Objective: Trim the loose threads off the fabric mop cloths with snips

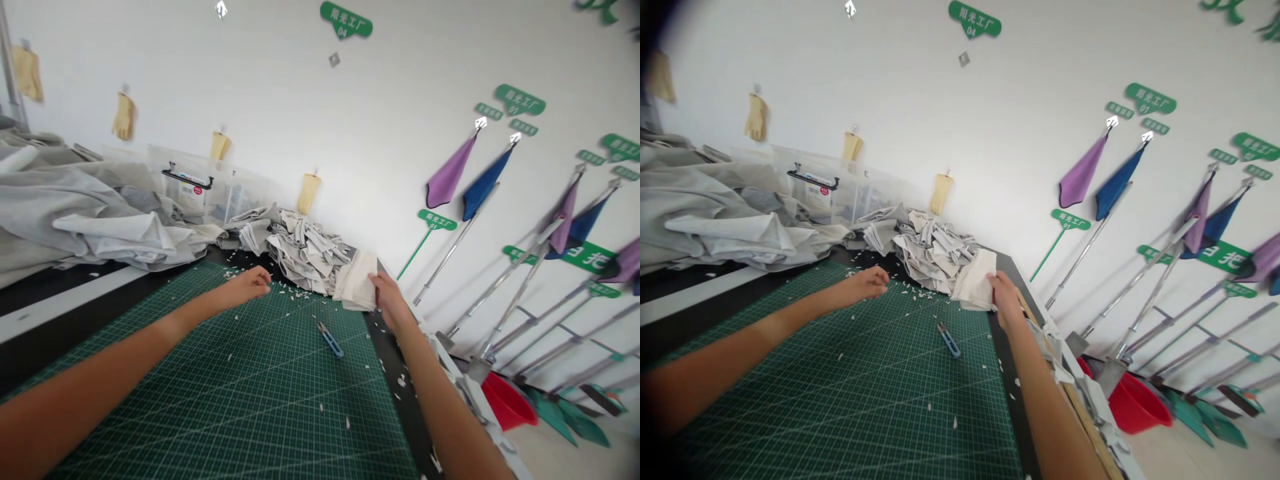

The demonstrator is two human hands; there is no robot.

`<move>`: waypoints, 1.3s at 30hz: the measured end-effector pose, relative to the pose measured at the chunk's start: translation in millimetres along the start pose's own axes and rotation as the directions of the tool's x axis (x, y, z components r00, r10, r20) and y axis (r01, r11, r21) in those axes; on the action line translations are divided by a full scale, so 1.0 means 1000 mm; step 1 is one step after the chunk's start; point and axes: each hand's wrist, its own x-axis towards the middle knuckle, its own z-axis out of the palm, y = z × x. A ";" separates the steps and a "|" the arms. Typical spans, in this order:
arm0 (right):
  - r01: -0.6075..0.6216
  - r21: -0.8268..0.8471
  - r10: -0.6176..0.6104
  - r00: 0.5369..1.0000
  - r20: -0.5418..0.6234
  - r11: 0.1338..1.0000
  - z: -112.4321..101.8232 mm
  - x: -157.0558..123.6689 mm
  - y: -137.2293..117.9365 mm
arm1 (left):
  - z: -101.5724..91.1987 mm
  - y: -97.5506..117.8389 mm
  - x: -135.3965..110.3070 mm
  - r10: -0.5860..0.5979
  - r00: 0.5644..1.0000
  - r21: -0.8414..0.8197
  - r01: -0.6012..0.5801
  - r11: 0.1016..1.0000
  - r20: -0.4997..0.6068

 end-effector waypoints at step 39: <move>0.108 0.060 -0.119 0.965 0.232 0.992 0.102 -0.158 0.047 | 0.102 0.037 -0.080 0.258 0.959 0.218 -0.228 0.949 -0.121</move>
